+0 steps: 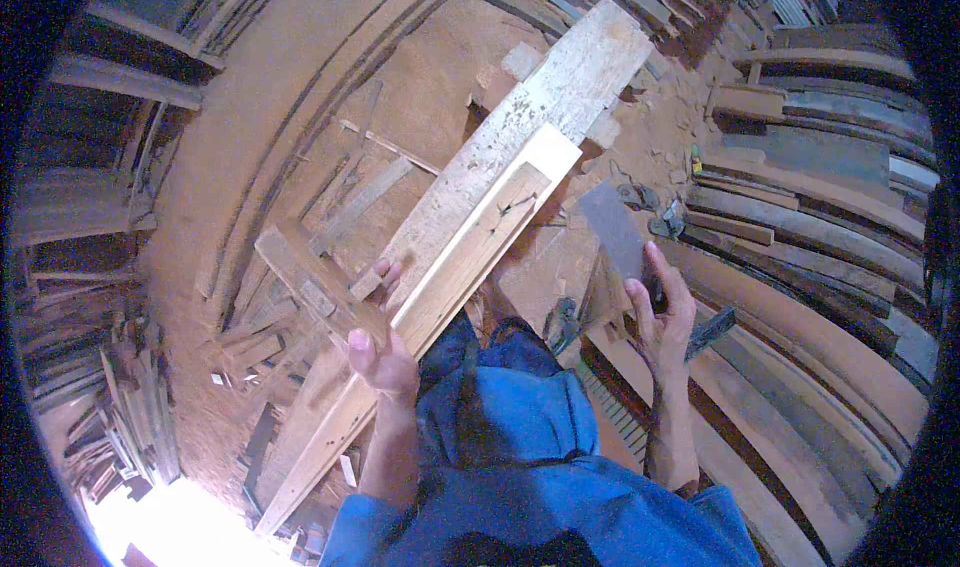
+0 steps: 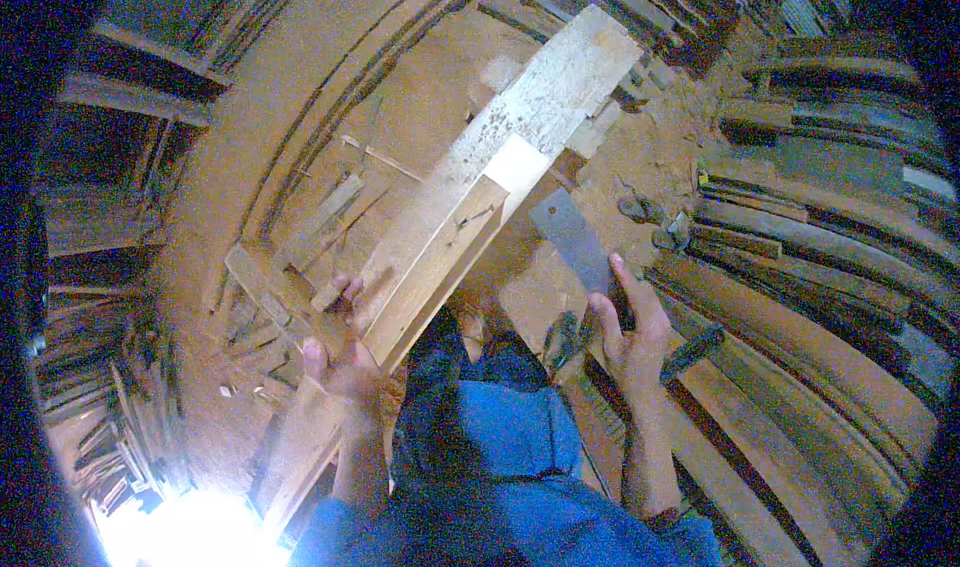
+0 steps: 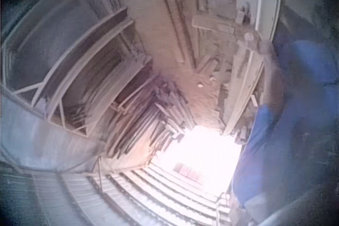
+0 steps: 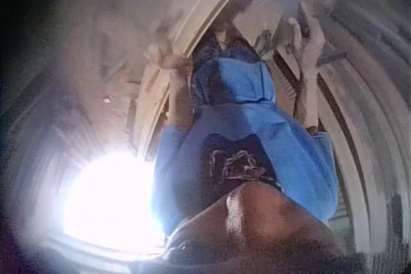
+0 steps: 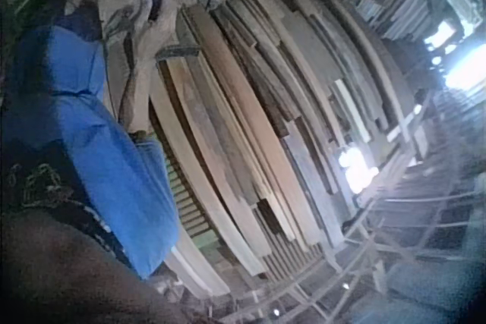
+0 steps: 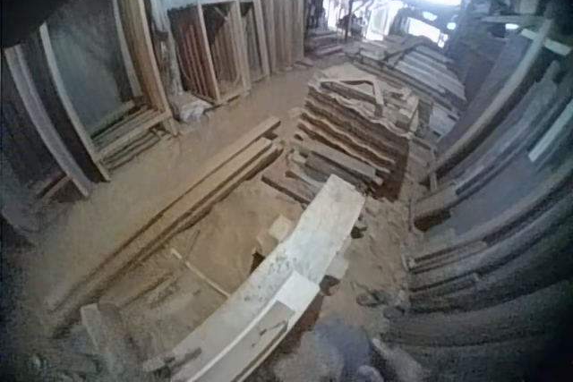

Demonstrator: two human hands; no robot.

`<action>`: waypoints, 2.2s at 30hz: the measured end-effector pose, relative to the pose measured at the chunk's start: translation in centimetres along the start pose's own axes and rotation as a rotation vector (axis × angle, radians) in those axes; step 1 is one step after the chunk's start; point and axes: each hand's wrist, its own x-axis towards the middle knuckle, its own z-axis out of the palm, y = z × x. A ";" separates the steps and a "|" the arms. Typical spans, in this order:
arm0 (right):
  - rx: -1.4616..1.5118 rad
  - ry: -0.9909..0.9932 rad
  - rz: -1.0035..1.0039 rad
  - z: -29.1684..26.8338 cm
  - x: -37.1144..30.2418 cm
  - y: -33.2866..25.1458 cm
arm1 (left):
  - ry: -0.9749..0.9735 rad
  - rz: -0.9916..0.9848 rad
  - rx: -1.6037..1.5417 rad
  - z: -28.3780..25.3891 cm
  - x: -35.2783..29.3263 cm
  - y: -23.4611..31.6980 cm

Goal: The person measures and marks a wooden plank using a metal square and pencil, then uses a wooden marking gauge to scribe lines along the plank. The person repeatedly positions the tools, draws lines, and repositions the plank to continue marking.

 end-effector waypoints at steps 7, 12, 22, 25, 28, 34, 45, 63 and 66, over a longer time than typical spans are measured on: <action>-0.104 0.025 -0.015 1.1 2.8 -0.1 | -0.063 -0.015 -0.139 -1.4 -0.2 -1.8; -0.143 0.028 -0.049 1.9 3.8 -0.4 | -0.022 0.091 -0.210 -1.5 -0.4 -2.3; -0.200 -0.048 -0.093 2.8 5.0 -1.4 | -0.108 -0.007 0.325 -1.4 -0.7 -0.7; -0.166 -0.055 -0.074 3.1 5.2 -1.7 | -0.056 0.025 0.193 -0.7 -0.8 -1.0; -0.181 -0.057 -0.074 3.4 5.2 -1.7 | -0.043 -0.042 0.288 -0.4 -1.0 -0.6; -0.161 -0.059 -0.100 3.3 5.2 -1.4 | -0.082 0.031 0.182 -0.1 -1.0 -1.3; -0.172 -0.081 -0.112 3.0 5.6 -1.4 | -0.090 0.030 0.185 0.1 -0.9 -1.1; -0.156 -0.100 -0.108 3.0 5.5 -0.7 | -0.060 0.022 0.192 0.1 -1.3 -0.6; -0.164 -0.118 -0.090 2.9 5.5 -0.9 | -0.034 0.008 0.199 0.2 -1.3 -0.4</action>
